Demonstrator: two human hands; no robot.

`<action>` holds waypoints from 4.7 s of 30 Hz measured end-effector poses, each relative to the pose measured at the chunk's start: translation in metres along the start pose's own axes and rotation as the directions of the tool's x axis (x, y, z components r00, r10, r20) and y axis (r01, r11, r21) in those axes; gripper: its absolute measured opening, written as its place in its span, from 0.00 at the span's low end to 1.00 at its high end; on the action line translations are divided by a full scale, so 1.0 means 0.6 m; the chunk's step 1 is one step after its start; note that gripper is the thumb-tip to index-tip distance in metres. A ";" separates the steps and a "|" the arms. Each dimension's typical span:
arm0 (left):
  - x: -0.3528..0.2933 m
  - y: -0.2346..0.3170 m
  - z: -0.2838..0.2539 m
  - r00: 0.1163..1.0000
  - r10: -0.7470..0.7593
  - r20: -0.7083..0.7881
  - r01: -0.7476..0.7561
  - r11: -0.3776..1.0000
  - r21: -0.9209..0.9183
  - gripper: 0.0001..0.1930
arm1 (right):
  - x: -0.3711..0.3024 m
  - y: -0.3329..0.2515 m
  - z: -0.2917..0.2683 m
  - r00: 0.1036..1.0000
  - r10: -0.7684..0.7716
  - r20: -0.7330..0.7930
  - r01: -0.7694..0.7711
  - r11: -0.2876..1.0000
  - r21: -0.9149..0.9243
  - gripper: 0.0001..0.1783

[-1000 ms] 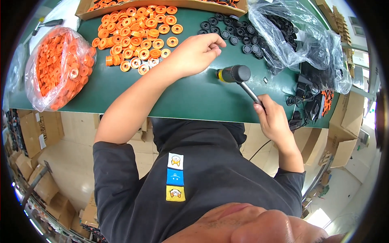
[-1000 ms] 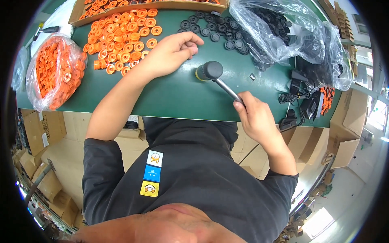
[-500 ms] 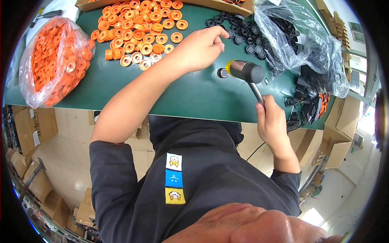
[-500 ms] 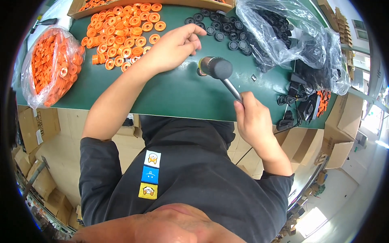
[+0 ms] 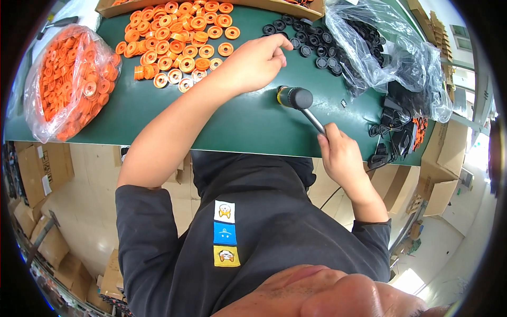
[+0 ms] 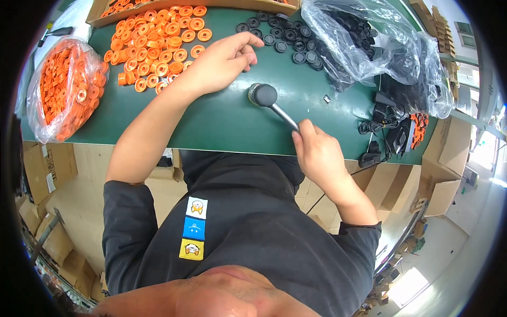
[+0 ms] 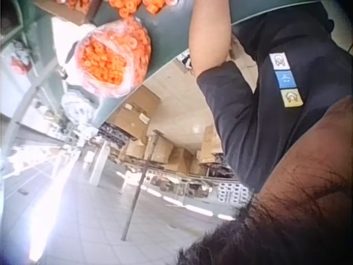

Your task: The person assembles circular components by fitting orange rings and black pieces together by hand, tapping them with a mallet, and placing the assembled parts into a box.

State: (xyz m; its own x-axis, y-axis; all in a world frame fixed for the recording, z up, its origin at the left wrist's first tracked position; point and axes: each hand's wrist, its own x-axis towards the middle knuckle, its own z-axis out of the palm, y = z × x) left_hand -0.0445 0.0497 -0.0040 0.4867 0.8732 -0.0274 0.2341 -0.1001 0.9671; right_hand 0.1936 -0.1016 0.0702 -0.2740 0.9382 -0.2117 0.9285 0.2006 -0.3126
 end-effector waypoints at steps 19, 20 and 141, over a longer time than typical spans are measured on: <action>-0.001 0.005 -0.007 0.999 -0.026 0.038 0.025 0.999 0.047 0.20 | 0.001 0.009 -0.009 0.998 0.028 -0.057 -0.026 0.998 0.050 0.08; -0.002 0.005 -0.007 0.999 -0.031 0.045 0.029 0.999 0.043 0.20 | 0.004 0.002 -0.019 0.997 0.033 -0.064 -0.028 0.997 0.076 0.08; 0.014 0.026 0.029 0.995 -0.025 -0.092 0.006 0.979 -0.203 0.15 | 0.217 0.042 0.030 0.809 -0.243 -0.535 0.498 0.767 0.404 0.13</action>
State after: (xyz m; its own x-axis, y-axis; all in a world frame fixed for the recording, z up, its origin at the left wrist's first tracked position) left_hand -0.0221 0.0470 0.0065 0.4010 0.9157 -0.0285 0.0613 0.0042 0.9981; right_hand 0.1767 0.0204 0.0182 -0.3129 0.8612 0.4006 0.4747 0.5071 -0.7194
